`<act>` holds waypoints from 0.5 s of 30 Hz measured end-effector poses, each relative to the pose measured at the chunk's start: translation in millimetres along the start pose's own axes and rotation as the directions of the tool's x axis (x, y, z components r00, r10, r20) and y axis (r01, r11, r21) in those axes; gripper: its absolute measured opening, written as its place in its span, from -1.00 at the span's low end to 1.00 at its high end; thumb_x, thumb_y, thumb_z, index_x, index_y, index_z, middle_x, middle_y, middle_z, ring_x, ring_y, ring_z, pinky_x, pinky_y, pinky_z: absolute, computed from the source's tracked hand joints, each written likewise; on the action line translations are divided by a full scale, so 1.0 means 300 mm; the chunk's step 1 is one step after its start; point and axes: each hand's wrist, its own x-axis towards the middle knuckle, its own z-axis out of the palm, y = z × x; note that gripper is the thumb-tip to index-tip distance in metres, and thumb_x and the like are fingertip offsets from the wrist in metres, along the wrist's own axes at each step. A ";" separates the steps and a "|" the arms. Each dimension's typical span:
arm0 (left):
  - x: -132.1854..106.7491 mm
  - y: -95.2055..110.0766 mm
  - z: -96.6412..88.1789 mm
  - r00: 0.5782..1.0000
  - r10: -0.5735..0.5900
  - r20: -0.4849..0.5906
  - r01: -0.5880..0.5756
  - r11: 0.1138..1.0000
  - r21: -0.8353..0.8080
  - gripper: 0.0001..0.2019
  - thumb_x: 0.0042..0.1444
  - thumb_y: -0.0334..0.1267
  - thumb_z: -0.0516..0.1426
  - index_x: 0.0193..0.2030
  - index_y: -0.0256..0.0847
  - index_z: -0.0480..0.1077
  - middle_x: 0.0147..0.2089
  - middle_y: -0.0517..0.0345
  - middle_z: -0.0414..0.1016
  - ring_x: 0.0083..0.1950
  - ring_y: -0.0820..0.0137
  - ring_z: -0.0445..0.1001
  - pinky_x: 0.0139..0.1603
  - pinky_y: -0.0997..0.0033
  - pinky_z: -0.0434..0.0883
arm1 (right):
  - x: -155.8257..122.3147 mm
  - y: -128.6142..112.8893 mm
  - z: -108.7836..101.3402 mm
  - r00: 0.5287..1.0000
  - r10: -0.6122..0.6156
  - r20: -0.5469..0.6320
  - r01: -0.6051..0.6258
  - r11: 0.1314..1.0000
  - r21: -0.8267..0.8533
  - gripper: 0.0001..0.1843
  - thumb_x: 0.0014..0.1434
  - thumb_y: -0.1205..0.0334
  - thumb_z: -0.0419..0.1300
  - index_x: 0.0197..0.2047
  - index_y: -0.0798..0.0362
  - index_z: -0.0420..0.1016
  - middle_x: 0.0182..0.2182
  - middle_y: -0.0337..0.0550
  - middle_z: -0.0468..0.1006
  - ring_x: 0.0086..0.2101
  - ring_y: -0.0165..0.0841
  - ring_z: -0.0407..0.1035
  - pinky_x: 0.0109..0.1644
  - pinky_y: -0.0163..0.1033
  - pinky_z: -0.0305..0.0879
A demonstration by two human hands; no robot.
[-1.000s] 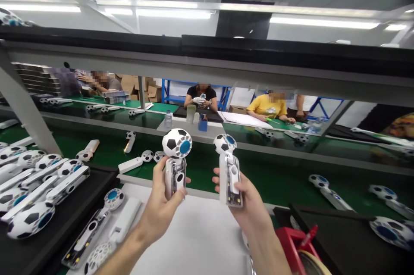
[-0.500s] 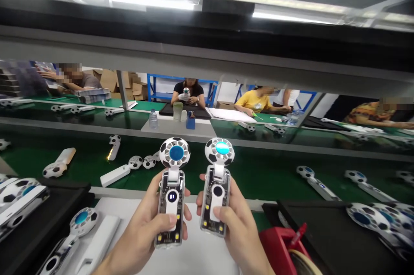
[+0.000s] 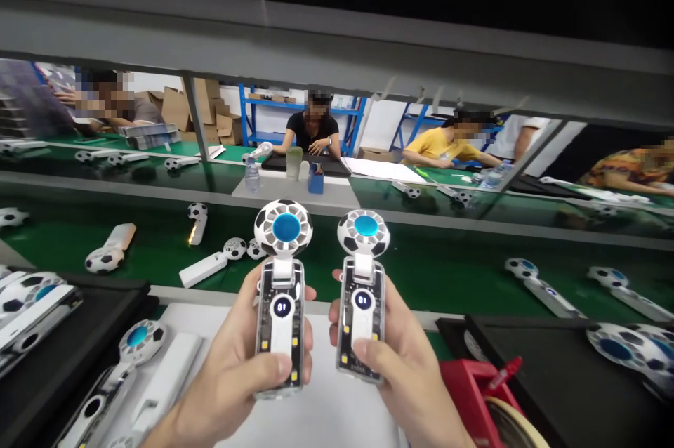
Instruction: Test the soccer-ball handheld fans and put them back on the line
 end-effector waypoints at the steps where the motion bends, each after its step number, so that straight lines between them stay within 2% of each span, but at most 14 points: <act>1: 0.000 -0.001 0.000 1.000 0.003 0.004 -0.003 1.000 0.004 -0.35 -0.12 -0.16 0.40 0.14 -0.06 0.31 -0.33 0.10 0.51 -0.42 0.28 0.49 -0.36 0.30 0.38 | 0.001 0.003 -0.003 1.000 -0.002 -0.019 0.002 1.000 -0.019 -0.25 0.09 0.11 0.37 0.30 -0.10 0.21 -0.22 -0.11 0.54 -0.32 -0.26 0.41 -0.30 -0.21 0.33; 7: 0.003 -0.012 0.006 0.998 -0.034 -0.044 0.032 0.999 -0.025 -0.31 -0.03 -0.13 0.36 0.24 -0.04 0.23 -0.31 0.07 0.52 -0.46 0.27 0.50 -0.43 0.29 0.39 | 0.004 0.018 -0.022 0.999 -0.043 -0.019 0.041 0.995 -0.091 -0.37 0.22 0.08 0.26 0.31 -0.10 0.21 -0.18 -0.08 0.54 -0.27 -0.22 0.43 -0.26 -0.16 0.40; 12: 0.009 -0.021 0.004 0.999 -0.025 0.024 0.026 0.999 -0.036 -0.38 0.01 -0.15 0.34 0.20 -0.07 0.24 -0.30 0.06 0.52 -0.46 0.28 0.51 -0.44 0.32 0.39 | 0.000 0.017 -0.018 0.998 -0.061 -0.027 0.058 0.993 -0.107 -0.36 0.21 0.06 0.28 0.31 -0.13 0.21 -0.03 -0.06 0.50 -0.16 -0.19 0.44 -0.25 -0.20 0.41; 15: 0.009 -0.024 0.000 0.998 -0.029 0.061 0.033 0.998 -0.061 -0.44 0.04 -0.14 0.32 0.16 -0.08 0.25 -0.29 0.07 0.52 -0.46 0.29 0.50 -0.42 0.31 0.40 | 0.001 0.014 -0.018 0.998 -0.057 -0.024 0.054 0.993 -0.104 -0.38 0.22 0.07 0.27 0.30 -0.11 0.22 -0.10 -0.07 0.53 -0.22 -0.22 0.44 -0.25 -0.19 0.41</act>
